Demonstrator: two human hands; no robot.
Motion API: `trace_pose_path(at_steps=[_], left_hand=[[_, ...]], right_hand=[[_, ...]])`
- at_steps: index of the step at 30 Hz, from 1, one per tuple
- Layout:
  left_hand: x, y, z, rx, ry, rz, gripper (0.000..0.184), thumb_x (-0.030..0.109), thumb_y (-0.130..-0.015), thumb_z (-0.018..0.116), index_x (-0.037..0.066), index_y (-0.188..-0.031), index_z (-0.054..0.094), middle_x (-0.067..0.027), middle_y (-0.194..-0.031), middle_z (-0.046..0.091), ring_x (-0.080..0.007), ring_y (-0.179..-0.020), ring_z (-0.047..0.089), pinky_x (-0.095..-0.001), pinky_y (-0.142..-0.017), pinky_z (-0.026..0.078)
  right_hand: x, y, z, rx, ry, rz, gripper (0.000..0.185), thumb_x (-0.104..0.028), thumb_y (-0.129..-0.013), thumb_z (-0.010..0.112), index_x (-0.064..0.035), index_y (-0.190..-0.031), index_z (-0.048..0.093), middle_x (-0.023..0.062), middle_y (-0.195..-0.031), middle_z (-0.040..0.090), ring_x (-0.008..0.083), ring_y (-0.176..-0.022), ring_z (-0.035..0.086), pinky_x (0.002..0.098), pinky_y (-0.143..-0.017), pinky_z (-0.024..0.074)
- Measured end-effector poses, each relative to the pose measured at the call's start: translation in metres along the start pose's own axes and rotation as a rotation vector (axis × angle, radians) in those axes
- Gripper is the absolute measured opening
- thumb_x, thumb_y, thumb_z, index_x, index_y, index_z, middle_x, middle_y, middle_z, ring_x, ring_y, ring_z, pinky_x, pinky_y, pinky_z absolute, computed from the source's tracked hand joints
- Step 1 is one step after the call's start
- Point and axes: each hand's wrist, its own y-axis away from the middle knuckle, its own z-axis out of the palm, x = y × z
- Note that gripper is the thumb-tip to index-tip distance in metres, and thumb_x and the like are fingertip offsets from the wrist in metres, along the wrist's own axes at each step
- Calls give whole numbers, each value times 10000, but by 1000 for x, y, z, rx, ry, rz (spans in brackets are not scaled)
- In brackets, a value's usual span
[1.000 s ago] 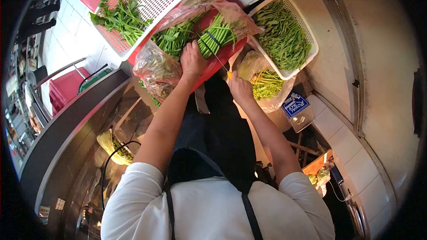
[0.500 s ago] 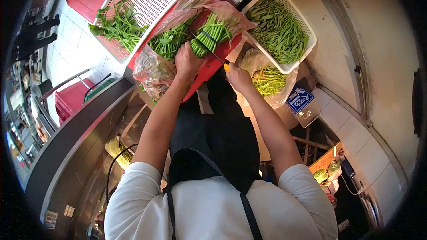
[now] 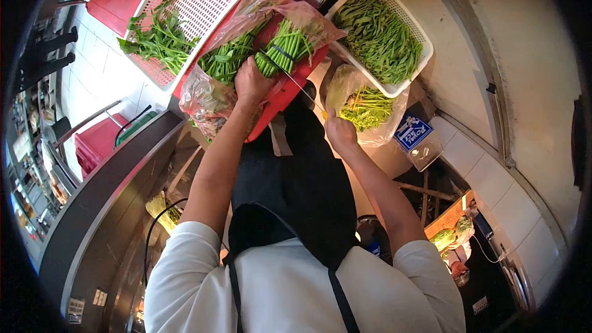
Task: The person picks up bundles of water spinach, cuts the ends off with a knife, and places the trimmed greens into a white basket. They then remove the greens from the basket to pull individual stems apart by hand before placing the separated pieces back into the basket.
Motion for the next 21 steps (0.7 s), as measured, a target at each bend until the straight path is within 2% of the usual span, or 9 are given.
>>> trace_pose_path(at_steps=[1, 5, 8, 11, 14, 17, 21], left_hand=[[1, 0, -2, -21, 9, -3, 673, 380, -642, 881, 7, -1101, 559, -221, -992, 681, -420, -920, 670, -501, -798, 552], [0, 11, -12, 21, 44, 81, 668, 368, -646, 876, -1, -1106, 562, -231, -992, 676, -435, -913, 664, -515, -797, 542], [-1, 17, -15, 49, 90, 134, 683, 373, -640, 884, -6, -1113, 569, -237, -984, 673, -435, -916, 663, -519, -798, 540], [2, 16, -15, 115, 86, 154, 709, 382, -630, 897, -11, -1123, 574, -232, -977, 680, -436, -910, 670, -516, -793, 546], [9, 6, -21, -24, 19, -4, 736, 415, -636, 901, -16, -1137, 578, -230, -989, 691, -438, -907, 680, -507, -791, 556], [10, 4, -22, -56, -7, -18, 748, 449, -657, 892, -12, -1156, 578, -236, -1011, 701, -436, -911, 690, -503, -793, 563], [-5, 2, -27, -147, 86, 42, 757, 478, -661, 893, 11, -1162, 571, -246, -1084, 694, -434, -1008, 675, -497, -852, 544]], right_hand=[[-1, 5, -5, 54, 6, -23, 123, -98, -961, 528, -14, -1051, 525, 163, -660, 697, 319, -618, 729, 415, -540, 588], [1, 13, -29, -1, 3, -23, 117, -80, -945, 532, -8, -1036, 539, 166, -661, 697, 316, -625, 732, 420, -541, 587], [5, 17, -28, 7, 28, -30, 56, -87, -924, 550, -38, -952, 547, 140, -660, 700, 276, -624, 738, 389, -536, 588], [10, 21, -16, 33, 33, -46, 72, -96, -930, 547, -37, -971, 542, 141, -670, 705, 284, -620, 735, 398, -542, 589], [16, 35, -8, -58, -4, 30, 91, -104, -940, 542, -33, -997, 540, 151, -692, 713, 299, -633, 735, 415, -557, 590], [19, 51, -13, -105, -33, 74, 103, -112, -946, 548, -32, -1010, 540, 159, -710, 717, 316, -653, 737, 426, -576, 591], [18, 51, -16, -110, -29, 70, 119, -125, -950, 565, -27, -1012, 539, 164, -712, 716, 317, -666, 739, 420, -582, 589]])
